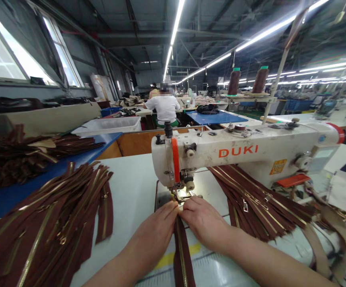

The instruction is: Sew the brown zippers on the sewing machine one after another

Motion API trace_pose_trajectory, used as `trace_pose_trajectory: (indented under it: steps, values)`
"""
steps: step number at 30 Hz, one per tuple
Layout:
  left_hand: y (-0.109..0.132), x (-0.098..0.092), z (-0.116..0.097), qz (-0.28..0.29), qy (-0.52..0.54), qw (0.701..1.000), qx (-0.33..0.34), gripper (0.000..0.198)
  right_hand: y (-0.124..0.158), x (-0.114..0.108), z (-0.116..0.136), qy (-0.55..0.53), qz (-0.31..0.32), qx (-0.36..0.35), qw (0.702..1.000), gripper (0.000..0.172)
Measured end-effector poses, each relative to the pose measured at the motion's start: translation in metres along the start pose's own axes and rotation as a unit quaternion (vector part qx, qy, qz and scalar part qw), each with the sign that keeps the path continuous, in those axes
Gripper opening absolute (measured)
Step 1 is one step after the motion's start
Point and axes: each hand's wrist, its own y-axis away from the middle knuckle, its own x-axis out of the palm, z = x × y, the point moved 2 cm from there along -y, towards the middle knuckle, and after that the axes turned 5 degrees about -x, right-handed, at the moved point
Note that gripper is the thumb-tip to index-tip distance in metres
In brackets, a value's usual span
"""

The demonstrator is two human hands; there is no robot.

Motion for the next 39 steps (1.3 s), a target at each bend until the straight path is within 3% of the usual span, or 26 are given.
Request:
trace_pose_trajectory:
  steps: [13,31,35,39]
  values:
    - [0.004,0.002,0.004,-0.08,-0.049,0.995,0.033,0.039,0.0,0.001,-0.001,-0.018,0.009,0.01,1.0,0.016]
    - [0.004,0.006,0.003,-0.043,0.003,0.999,-0.018,0.036,-0.002,0.001,-0.004,-0.004,-0.012,0.021,1.0,0.017]
    - [0.016,-0.007,-0.013,-0.075,-0.007,0.997,-0.023,0.035,0.007,-0.007,0.004,-0.01,-0.005,0.026,1.0,0.017]
    - [0.038,-0.028,-0.048,-0.08,-0.024,0.995,0.057,0.036,0.029,-0.015,0.026,-0.018,0.022,0.039,0.999,0.013]
